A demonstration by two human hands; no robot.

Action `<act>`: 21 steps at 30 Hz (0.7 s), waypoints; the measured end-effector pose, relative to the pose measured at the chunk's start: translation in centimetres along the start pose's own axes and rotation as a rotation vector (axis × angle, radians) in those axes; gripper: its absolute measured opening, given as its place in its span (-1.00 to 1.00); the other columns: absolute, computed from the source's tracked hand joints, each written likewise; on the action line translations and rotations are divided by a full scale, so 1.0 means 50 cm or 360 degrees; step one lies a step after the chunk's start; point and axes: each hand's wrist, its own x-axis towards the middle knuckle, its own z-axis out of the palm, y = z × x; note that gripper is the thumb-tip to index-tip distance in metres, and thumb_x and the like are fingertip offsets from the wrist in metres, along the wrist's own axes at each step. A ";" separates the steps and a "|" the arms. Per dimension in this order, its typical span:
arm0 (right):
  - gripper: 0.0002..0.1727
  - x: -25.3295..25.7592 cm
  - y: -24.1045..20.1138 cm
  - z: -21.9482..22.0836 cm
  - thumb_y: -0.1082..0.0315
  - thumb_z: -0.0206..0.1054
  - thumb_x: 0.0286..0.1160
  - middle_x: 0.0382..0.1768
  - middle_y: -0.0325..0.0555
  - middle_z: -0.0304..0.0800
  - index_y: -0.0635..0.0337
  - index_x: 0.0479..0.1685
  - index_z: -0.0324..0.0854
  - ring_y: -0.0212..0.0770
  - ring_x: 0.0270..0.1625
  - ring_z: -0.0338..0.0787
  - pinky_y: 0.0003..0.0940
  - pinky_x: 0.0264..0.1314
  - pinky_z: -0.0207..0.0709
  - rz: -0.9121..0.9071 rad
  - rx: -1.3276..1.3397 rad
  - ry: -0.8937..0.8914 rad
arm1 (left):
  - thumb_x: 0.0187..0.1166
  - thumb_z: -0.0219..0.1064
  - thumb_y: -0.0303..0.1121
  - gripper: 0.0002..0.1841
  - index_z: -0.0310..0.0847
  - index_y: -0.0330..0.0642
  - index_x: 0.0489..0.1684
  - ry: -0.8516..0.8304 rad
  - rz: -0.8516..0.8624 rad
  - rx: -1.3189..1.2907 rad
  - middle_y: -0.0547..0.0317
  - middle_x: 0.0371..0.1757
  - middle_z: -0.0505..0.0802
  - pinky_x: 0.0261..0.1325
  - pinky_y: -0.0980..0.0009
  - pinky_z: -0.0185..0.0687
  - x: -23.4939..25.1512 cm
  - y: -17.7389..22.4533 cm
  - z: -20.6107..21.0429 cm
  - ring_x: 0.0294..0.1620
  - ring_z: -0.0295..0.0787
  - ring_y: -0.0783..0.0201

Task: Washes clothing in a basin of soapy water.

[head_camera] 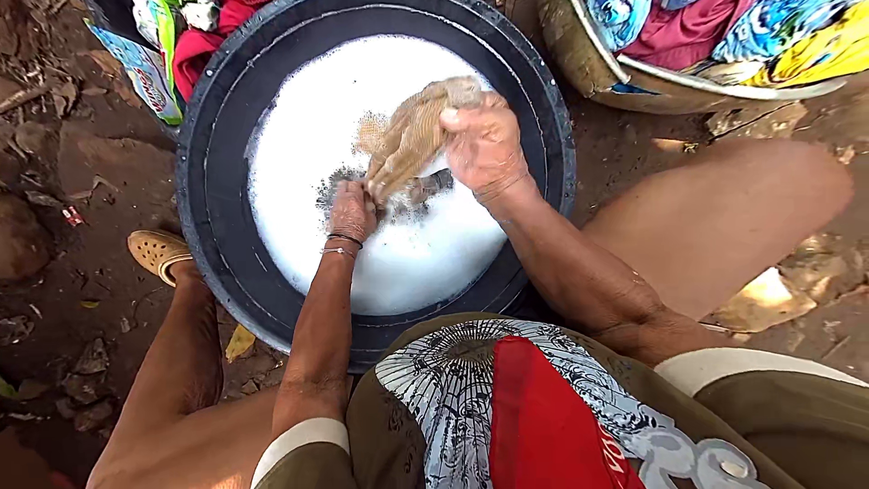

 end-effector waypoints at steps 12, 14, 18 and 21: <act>-0.94 0.017 0.071 -0.075 0.49 0.14 0.35 -0.27 -0.15 0.62 0.23 -0.31 0.50 -0.32 -0.16 0.65 -0.28 -0.07 0.60 0.0569 -0.0560 0.0465 | 0.20 0.64 -0.14 0.02 0.22 -0.39 0.75 0.0375 0.0299 -0.0131 -0.50 0.75 0.27 0.71 -0.15 0.28 -0.007 -0.004 0.003 0.74 0.26 -0.39; -0.87 0.007 0.039 -0.050 0.49 0.11 0.17 -0.35 -0.24 0.75 0.05 -0.43 0.51 -0.35 -0.19 0.76 -0.29 -0.09 0.69 0.0384 -0.0110 0.0330 | 0.24 0.62 -0.07 0.03 0.20 -0.36 0.78 0.0263 0.0299 -0.0075 -0.48 0.76 0.28 0.70 -0.23 0.24 -0.006 0.006 0.005 0.75 0.24 -0.39; -0.80 0.024 -0.010 -0.017 0.46 0.05 0.22 -0.41 -0.22 0.81 0.02 -0.51 0.58 -0.33 -0.24 0.81 -0.31 -0.09 0.71 0.0152 0.0482 0.0113 | 0.50 0.39 -0.46 -0.54 0.59 -0.45 0.39 -0.0141 -0.0033 0.0195 -0.48 0.44 0.66 0.44 -0.40 0.46 -0.001 0.009 -0.003 0.49 0.58 -0.44; -0.72 0.030 0.010 -0.050 0.42 -0.11 0.57 -0.41 -0.26 0.72 0.02 -0.39 0.49 -0.38 -0.23 0.76 -0.38 -0.08 0.67 0.0314 0.0268 0.0309 | 0.55 0.29 -0.51 -0.57 0.54 -0.55 0.38 0.0195 -0.0171 -0.0190 -0.49 0.30 0.75 0.48 -0.27 0.49 -0.010 0.003 -0.023 0.38 0.70 -0.35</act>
